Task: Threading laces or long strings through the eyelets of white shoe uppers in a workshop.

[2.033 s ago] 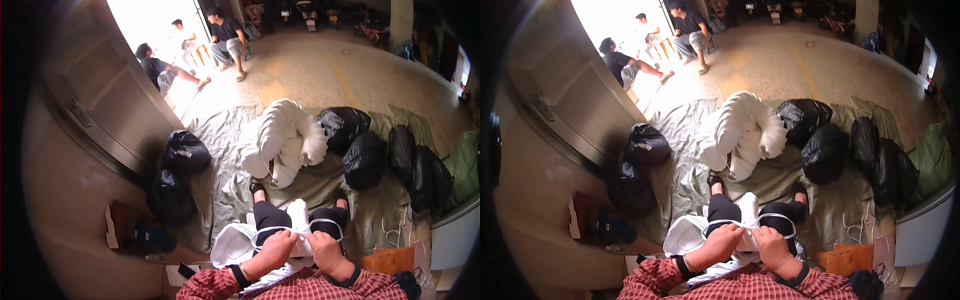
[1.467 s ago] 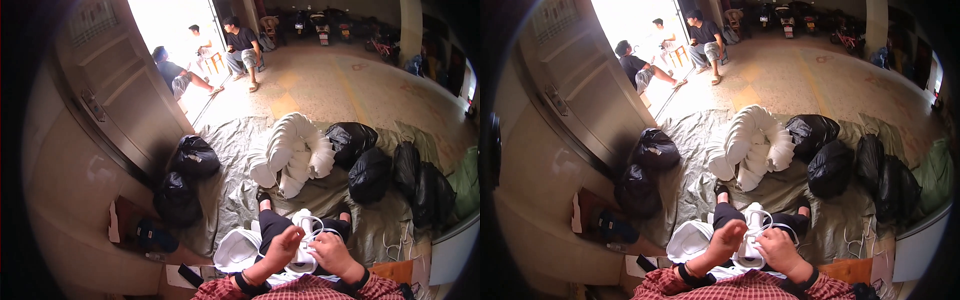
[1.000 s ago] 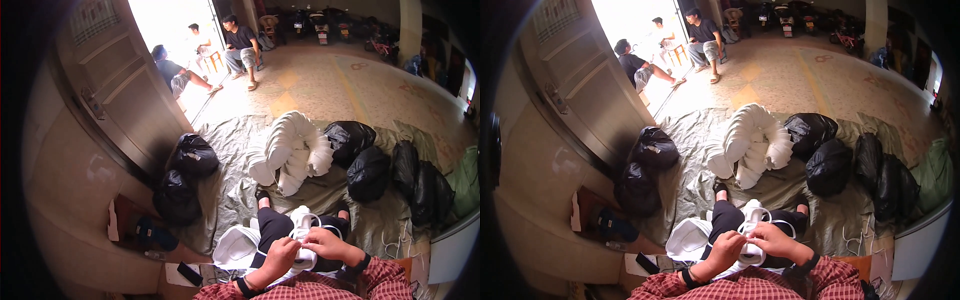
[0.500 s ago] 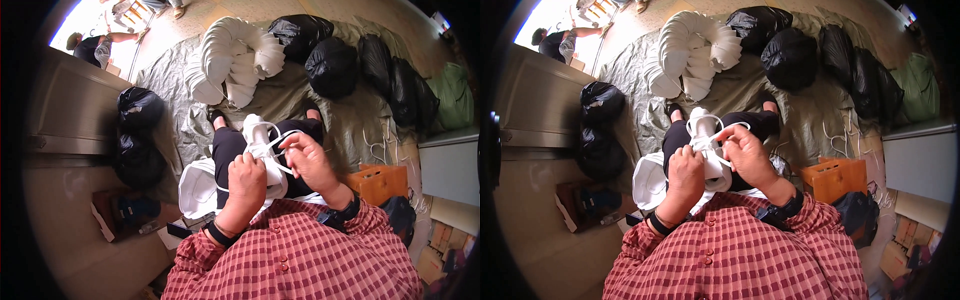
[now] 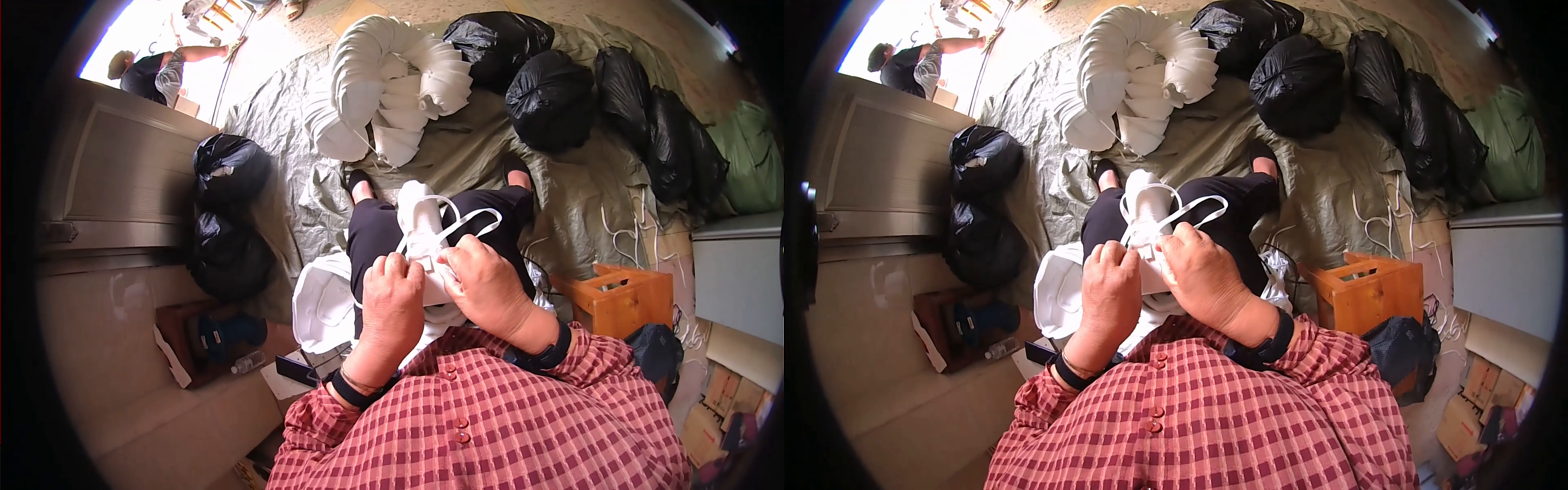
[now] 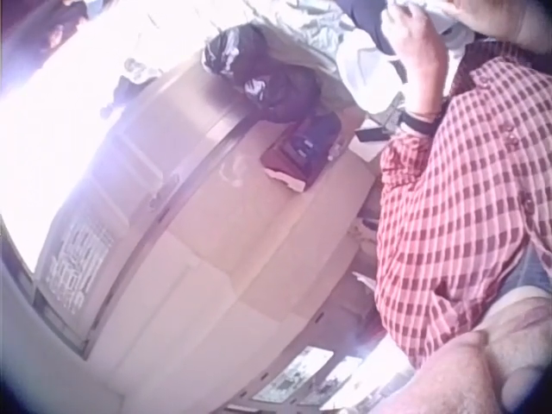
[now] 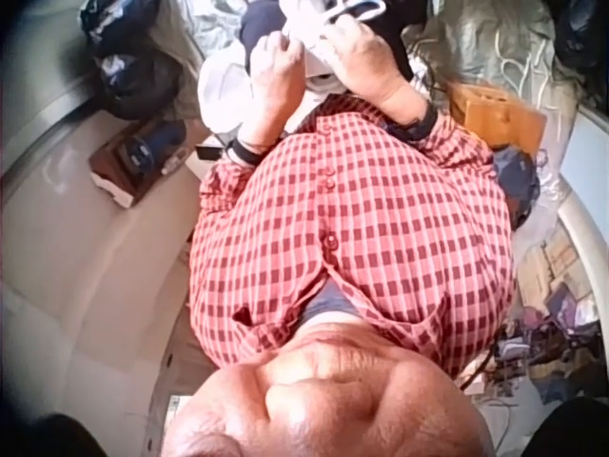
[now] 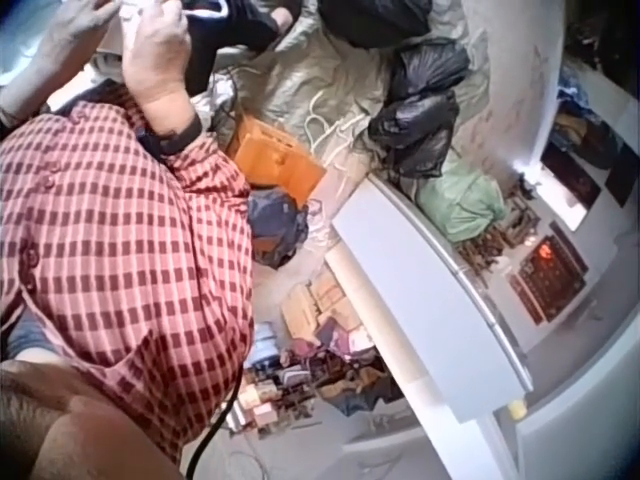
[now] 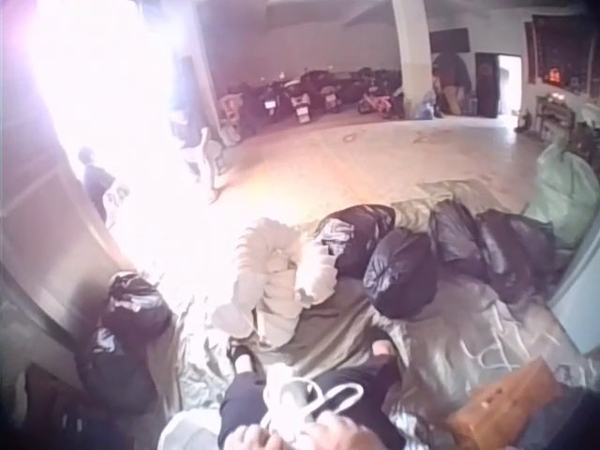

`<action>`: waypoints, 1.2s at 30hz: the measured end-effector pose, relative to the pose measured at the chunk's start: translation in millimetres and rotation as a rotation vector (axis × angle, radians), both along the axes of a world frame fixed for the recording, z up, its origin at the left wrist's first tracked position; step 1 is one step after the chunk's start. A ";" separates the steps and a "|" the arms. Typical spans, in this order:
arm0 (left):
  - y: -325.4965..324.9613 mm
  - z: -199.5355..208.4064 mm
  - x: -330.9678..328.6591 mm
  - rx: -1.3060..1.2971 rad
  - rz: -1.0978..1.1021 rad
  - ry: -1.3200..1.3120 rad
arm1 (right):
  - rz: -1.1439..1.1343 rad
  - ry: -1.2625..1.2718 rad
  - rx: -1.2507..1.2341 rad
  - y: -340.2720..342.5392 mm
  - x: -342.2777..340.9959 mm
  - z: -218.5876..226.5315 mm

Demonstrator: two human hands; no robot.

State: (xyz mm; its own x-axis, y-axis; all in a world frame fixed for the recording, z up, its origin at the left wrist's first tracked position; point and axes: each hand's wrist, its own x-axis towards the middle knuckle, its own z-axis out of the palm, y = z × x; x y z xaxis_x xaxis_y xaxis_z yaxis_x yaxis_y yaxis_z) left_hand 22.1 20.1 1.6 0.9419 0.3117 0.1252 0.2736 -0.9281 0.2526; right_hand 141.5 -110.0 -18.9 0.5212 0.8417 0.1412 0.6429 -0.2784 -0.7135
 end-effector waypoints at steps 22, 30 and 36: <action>4.2 -24.8 -5.8 -0.212 0.001 -0.247 | -0.042 0.022 -0.032 -1.3 -2.5 -1.4; 11.0 -34.2 8.5 -0.207 0.032 -0.293 | -0.011 -0.243 -0.048 14.9 1.1 -0.2; 17.0 -32.1 -3.3 -0.174 -0.074 -0.333 | 0.172 -0.498 -0.142 20.3 -3.3 6.3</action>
State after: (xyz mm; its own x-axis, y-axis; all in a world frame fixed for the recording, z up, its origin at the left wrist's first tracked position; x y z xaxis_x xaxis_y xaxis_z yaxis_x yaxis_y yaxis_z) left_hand 18.8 37.1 -30.5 0.8792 0.2880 0.3795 0.0838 -0.8777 0.4719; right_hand 138.2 -89.7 -12.6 0.2737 0.9375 0.2147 0.9382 -0.2111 -0.2745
